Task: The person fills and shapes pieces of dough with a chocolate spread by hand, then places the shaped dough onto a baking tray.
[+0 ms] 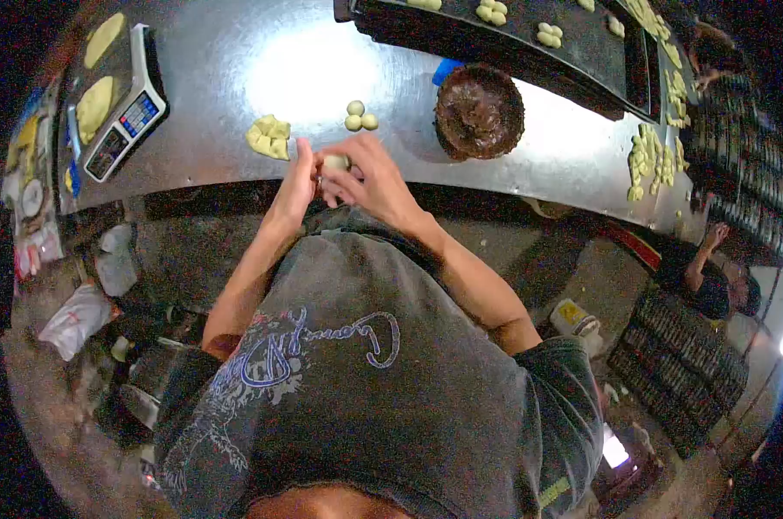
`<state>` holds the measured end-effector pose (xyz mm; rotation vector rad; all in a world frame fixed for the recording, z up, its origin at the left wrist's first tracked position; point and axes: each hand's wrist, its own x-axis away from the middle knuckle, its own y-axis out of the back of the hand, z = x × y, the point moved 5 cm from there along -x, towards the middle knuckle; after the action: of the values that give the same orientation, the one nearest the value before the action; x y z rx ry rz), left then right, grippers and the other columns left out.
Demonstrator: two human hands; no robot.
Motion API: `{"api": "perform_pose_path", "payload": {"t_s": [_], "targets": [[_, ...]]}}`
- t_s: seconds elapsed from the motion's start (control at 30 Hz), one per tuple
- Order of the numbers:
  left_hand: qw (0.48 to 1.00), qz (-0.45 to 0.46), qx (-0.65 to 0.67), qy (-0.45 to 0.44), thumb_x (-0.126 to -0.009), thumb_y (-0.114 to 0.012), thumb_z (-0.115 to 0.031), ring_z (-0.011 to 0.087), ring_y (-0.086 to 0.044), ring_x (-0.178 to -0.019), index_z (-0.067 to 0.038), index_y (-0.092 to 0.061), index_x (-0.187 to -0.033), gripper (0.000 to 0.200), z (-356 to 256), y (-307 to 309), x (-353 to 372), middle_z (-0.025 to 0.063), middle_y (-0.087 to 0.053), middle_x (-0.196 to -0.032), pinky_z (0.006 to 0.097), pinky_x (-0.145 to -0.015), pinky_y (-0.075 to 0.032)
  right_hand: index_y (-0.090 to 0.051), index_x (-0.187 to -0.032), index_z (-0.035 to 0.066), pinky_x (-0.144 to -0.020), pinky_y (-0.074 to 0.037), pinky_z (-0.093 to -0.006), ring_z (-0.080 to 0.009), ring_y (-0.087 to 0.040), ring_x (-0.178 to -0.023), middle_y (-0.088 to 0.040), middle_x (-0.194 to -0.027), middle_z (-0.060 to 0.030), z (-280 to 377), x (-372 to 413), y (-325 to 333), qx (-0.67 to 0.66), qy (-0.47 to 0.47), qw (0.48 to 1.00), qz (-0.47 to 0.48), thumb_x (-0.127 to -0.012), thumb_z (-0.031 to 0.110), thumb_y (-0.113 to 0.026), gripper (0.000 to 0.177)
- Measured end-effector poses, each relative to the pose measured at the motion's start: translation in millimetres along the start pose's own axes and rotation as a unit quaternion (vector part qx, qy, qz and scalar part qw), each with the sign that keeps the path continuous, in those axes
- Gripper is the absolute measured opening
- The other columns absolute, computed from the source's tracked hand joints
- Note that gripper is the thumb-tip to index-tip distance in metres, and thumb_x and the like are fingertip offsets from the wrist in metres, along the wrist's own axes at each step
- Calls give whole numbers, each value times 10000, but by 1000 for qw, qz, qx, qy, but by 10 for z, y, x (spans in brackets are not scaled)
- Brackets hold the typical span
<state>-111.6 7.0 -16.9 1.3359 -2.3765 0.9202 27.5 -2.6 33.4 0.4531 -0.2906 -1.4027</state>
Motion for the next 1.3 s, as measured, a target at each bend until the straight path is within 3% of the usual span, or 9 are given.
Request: {"api": "perform_pose_path", "payload": {"t_s": [0.07, 0.27, 0.47, 0.63, 0.8, 0.87, 1.0, 1.23, 1.3], "targets": [[995, -63, -77, 25, -1048, -224, -629, 181, -712, -711, 39, -485, -1398, 798, 166, 73, 11, 122, -730, -996, 269, -580, -524, -662, -1160, 43, -802, -518, -350, -250, -592, -871, -584, -1061, -134, -218, 71, -65, -70, -71, 991, 87, -935, 155, -680, 252], [941, -67, -331, -28, -1037, -514, -358, 337, -680, -1028, -23, -392, -1502, 586, 269, 488, -559, 220, -642, -1223, 416, -918, -504, -663, -1201, 37, -889, -508, -364, -274, -621, -1014, -625, -1118, -172, -1122, -462, 113, 75, -147, 983, -84, -924, 166, -689, 307], [776, -58, -513, -364, -878, -676, -72, 382, -570, -1182, -64, -491, -1432, 583, 194, 552, -1326, 214, -566, -1331, 452, -1010, -466, -620, -1278, 4, -932, -493, -463, -408, -588, -1100, -572, -1202, -251, -1778, -551, -232, 119, -121, 985, 32, -822, 182, -748, 505], [801, -46, -536, -264, -822, -672, -32, 391, -626, -1027, -53, -615, -1256, 438, 348, 562, -1509, 160, -625, -1124, 468, -900, -519, -638, -1277, 33, -945, -491, -445, -405, -587, -1097, -579, -1180, -236, -1735, -408, -370, 81, -137, 986, -55, -758, 82, -761, 536], [735, -77, -630, -237, -847, -684, -92, 394, -678, -924, -98, -552, -1371, 541, 503, 544, -1516, 172, -677, -1053, 451, -814, -554, -680, -1211, 26, -889, -520, -459, -402, -628, -1027, -614, -1115, -214, -1630, -584, -243, 100, -92, 985, 102, -734, 72, -764, 486], [775, -41, -604, -180, -864, -705, -130, 393, -683, -978, -110, -468, -1452, 634, 379, 469, -1349, 194, -669, -1156, 441, -842, -556, -540, -1404, 53, -954, -488, -467, -404, -605, -1082, -575, -1238, -223, -1761, -656, -164, 115, -69, 964, 231, -821, 197, -749, 635], [863, -67, -488, -117, -938, -696, -242, 375, -685, -1095, -68, -316, -1549, 740, 208, 507, -845, 229, -601, -1355, 439, -893, -554, -373, -1515, 90, -904, -535, -527, -499, -584, -1140, -499, -1326, -287, -1792, -620, -342, 215, -160, 950, 161, -744, 548, -779, 984], [914, -200, -341, -95, -1030, -567, -301, 241, -675, -1039, 31, -585, -1330, 448, 650, 978, -244, 176, -687, -1193, 350, -895, -519, -564, -1257, 97, -835, -500, -457, -345, -564, -1081, -521, -1132, -170, -1482, -299, -768, 293, -29, 955, 41, -885, 181, -720, 412], [916, -225, -322, -77, -1039, -558, -308, 206, -659, -1010, 30, -600, -1312, 437, 700, 927, -113, 146, -694, -1147, 331, -890, -509, -579, -1239, 98, -704, -507, -367, -189, -600, -882, -548, -1032, -89, -1635, -193, -766, -119, -168, 953, 223, -917, 206, -726, 370]]}}
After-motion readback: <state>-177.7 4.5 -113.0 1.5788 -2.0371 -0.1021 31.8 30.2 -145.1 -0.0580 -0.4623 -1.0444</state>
